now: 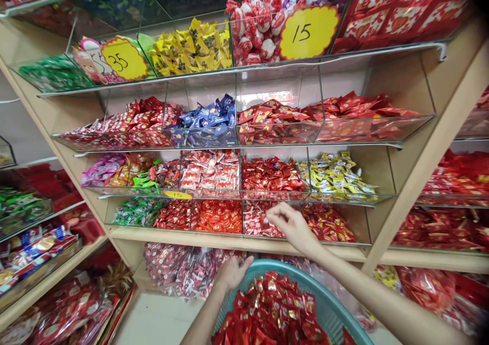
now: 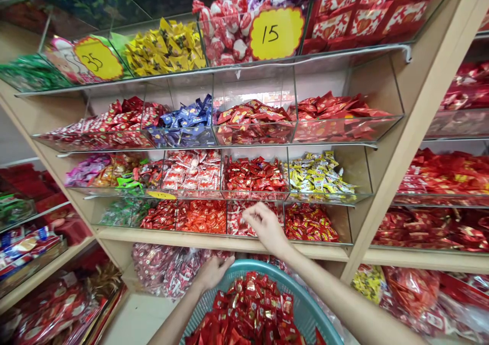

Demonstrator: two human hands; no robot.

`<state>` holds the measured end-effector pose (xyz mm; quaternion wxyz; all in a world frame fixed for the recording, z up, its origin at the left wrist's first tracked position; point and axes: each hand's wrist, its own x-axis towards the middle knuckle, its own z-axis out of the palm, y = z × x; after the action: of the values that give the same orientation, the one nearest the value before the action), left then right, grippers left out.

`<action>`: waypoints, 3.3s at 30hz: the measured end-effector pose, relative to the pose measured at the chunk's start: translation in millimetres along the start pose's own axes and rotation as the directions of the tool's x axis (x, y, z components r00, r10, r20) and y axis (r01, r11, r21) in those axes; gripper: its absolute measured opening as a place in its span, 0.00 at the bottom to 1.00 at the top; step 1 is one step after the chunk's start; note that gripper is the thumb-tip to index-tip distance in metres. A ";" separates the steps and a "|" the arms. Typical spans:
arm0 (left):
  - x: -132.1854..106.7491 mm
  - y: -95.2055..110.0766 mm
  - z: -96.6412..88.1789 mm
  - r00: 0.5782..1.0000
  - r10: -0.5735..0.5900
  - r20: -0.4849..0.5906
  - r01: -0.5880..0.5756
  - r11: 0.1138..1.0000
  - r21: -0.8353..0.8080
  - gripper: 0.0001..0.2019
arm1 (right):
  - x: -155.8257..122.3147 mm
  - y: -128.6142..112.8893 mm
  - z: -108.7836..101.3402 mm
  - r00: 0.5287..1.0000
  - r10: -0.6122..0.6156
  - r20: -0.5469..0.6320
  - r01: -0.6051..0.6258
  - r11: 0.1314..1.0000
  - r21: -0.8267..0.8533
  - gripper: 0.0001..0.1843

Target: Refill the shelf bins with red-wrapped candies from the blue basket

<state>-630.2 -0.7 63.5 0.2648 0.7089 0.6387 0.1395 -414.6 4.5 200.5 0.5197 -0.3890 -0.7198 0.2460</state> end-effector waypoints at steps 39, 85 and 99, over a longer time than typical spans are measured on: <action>0.1 -1.6 -1.8 1.000 0.003 -0.015 -0.004 0.999 -0.032 0.44 | -25.1 10.3 51.6 0.978 0.066 0.196 0.004 0.940 -0.341 0.10; 1.3 -3.7 -1.0 1.000 0.014 -0.019 -0.015 0.998 -0.066 0.40 | 124.2 -36.4 -13.7 0.973 0.186 -0.137 -0.226 0.650 -0.725 0.06; 3.7 -5.4 1.6 0.999 0.002 -0.049 -0.006 0.997 -0.083 0.37 | 141.1 3.3 -4.9 0.925 0.039 0.378 0.240 0.710 -0.663 0.11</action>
<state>-633.3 2.9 58.7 0.2780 0.6948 0.6373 0.1838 -431.2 121.2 278.2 0.2043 -0.4628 -0.8626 -0.0052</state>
